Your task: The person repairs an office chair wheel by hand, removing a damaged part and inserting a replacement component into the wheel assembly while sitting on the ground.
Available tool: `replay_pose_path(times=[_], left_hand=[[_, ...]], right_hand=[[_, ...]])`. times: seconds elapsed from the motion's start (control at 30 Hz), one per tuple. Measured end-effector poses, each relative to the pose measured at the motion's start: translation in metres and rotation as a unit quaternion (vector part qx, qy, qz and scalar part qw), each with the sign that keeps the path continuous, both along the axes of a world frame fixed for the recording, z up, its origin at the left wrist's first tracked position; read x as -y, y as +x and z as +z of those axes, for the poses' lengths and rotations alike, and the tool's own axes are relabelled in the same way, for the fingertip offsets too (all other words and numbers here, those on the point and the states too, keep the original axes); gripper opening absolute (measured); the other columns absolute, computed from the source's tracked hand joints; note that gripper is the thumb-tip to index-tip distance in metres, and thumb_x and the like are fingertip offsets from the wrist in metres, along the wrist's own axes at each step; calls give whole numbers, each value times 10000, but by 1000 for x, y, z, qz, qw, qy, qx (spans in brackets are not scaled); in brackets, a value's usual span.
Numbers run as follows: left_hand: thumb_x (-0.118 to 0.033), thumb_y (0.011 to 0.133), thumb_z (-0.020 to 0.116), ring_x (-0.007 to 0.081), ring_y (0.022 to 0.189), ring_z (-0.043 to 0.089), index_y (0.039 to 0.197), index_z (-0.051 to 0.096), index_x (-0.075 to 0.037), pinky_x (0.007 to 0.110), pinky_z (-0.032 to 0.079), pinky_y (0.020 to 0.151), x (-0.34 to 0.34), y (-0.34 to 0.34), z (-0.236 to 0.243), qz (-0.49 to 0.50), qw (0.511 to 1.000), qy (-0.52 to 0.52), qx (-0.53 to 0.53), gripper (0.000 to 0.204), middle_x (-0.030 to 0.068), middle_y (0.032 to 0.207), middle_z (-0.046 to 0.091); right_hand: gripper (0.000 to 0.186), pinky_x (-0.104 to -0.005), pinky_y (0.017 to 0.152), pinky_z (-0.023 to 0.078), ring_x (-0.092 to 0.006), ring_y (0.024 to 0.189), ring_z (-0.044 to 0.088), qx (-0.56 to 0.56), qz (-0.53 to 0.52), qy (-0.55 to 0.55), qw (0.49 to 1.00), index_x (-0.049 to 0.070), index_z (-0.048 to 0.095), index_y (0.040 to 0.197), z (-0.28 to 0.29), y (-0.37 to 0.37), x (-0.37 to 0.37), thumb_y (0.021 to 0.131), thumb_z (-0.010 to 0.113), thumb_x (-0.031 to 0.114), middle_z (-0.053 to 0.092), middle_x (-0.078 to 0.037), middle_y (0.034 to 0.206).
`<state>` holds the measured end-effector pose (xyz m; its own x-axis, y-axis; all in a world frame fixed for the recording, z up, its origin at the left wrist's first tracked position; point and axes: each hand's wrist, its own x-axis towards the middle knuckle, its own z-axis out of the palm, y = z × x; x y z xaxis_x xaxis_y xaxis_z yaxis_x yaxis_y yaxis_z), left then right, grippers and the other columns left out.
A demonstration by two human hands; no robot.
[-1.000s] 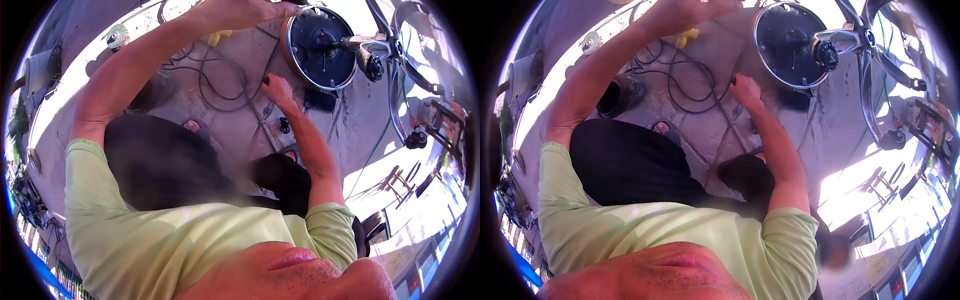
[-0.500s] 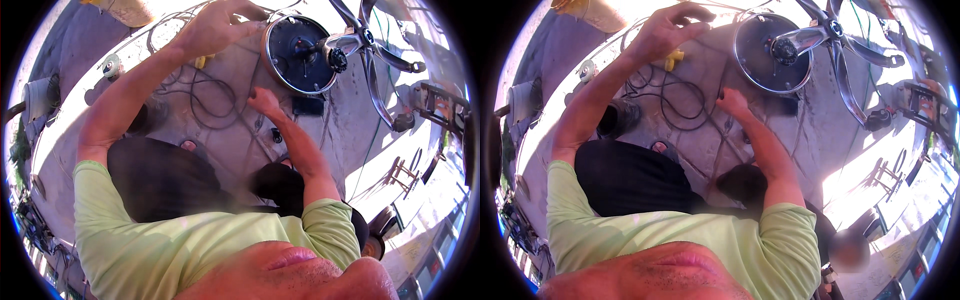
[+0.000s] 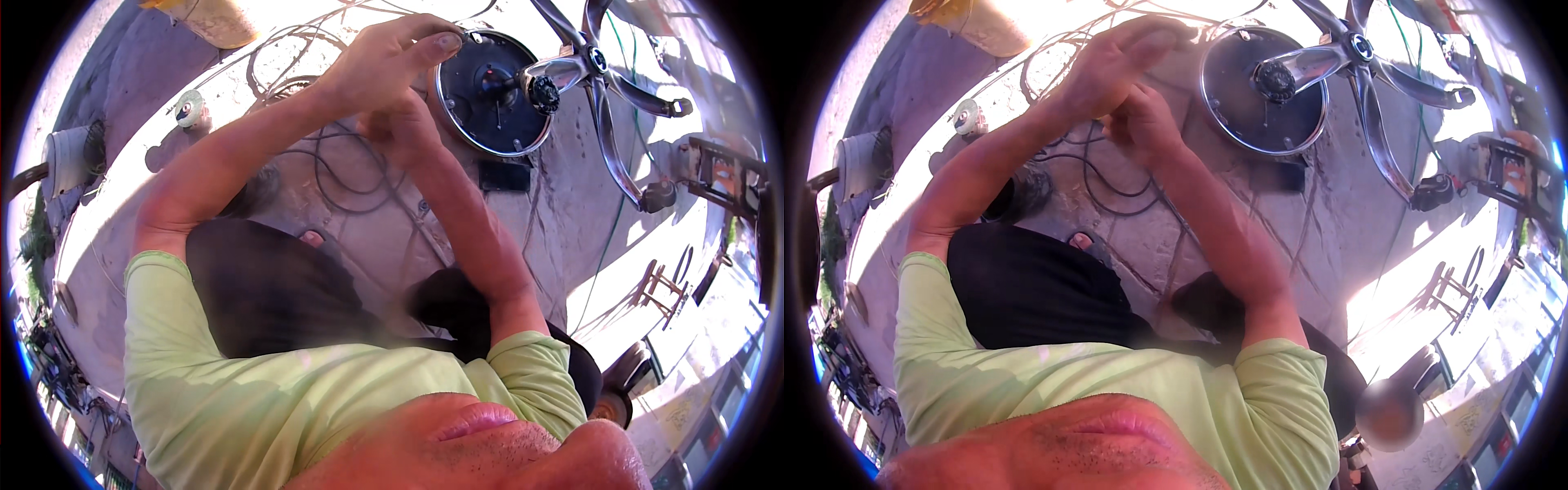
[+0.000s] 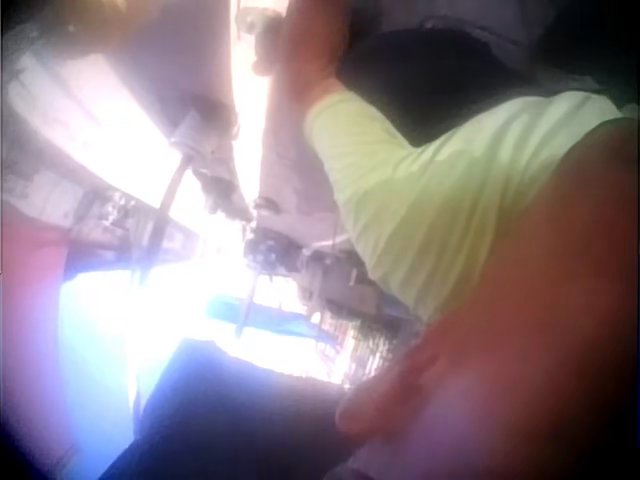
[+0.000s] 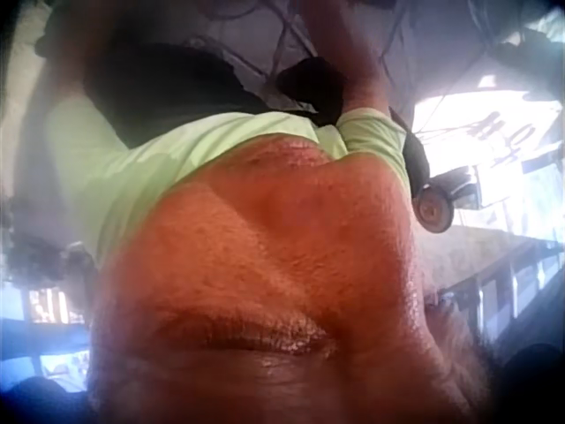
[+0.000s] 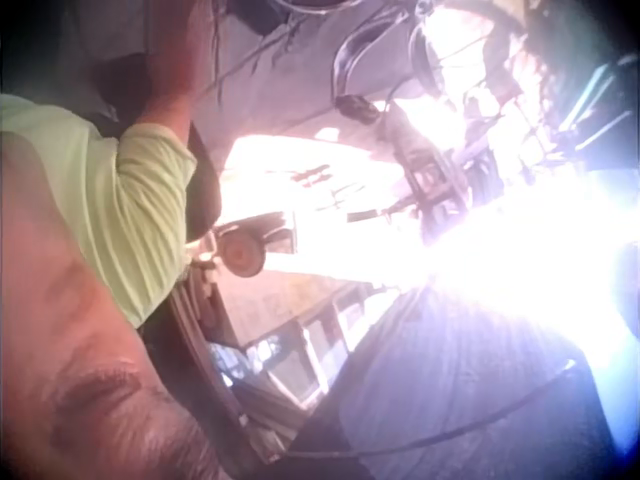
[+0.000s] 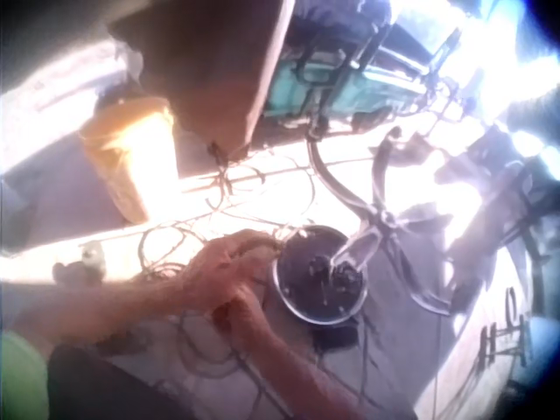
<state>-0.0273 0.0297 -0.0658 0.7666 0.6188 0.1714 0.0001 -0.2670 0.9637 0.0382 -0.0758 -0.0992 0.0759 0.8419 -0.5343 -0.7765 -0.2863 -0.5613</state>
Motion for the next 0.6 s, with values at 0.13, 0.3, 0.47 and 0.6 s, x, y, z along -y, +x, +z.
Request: replay_pose_path(times=[0.13, 0.3, 0.47, 0.6], left_hand=[[-345, 1074, 505, 158, 1091, 662, 1284, 682, -32, 322, 506, 972, 0, -6, 7, -7, 1000, -7, 14, 417, 81, 1160, 737], [-370, 1093, 419, 172, 1067, 656, 1277, 665, -19, 352, 502, 921, -3, -7, 26, -18, 991, -134, 16, 466, 79, 1143, 710], [-412, 1093, 423, 192, 1068, 646, 1307, 630, -11, 362, 472, 921, -5, -6, 21, -13, 963, -261, 62, 500, 106, 1118, 699], [-407, 1096, 408, 210, 1057, 645, 1309, 620, -3, 363, 473, 912, -2, -6, 20, -19, 957, -280, 69, 503, 121, 1113, 699]], right_hand=[[209, -279, 535, 327, -94, 548, 401, -104, 34, 29, 994, 152, 583, 859, -12, -4, 4, 996, 659, 291, 452, 52, 660], [303, -267, 477, 257, -81, 505, 311, -204, 46, 72, 975, 195, 510, 808, -28, -4, 2, 1011, 679, 343, 343, 71, 609], [344, -256, 470, 247, -80, 513, 329, -205, 38, 57, 976, 205, 508, 822, -26, -2, -1, 994, 696, 436, 342, 81, 611], [366, -257, 461, 270, -85, 507, 382, -146, -7, 1, 989, 195, 523, 842, -18, -8, -3, 989, 690, 486, 392, 74, 622]])
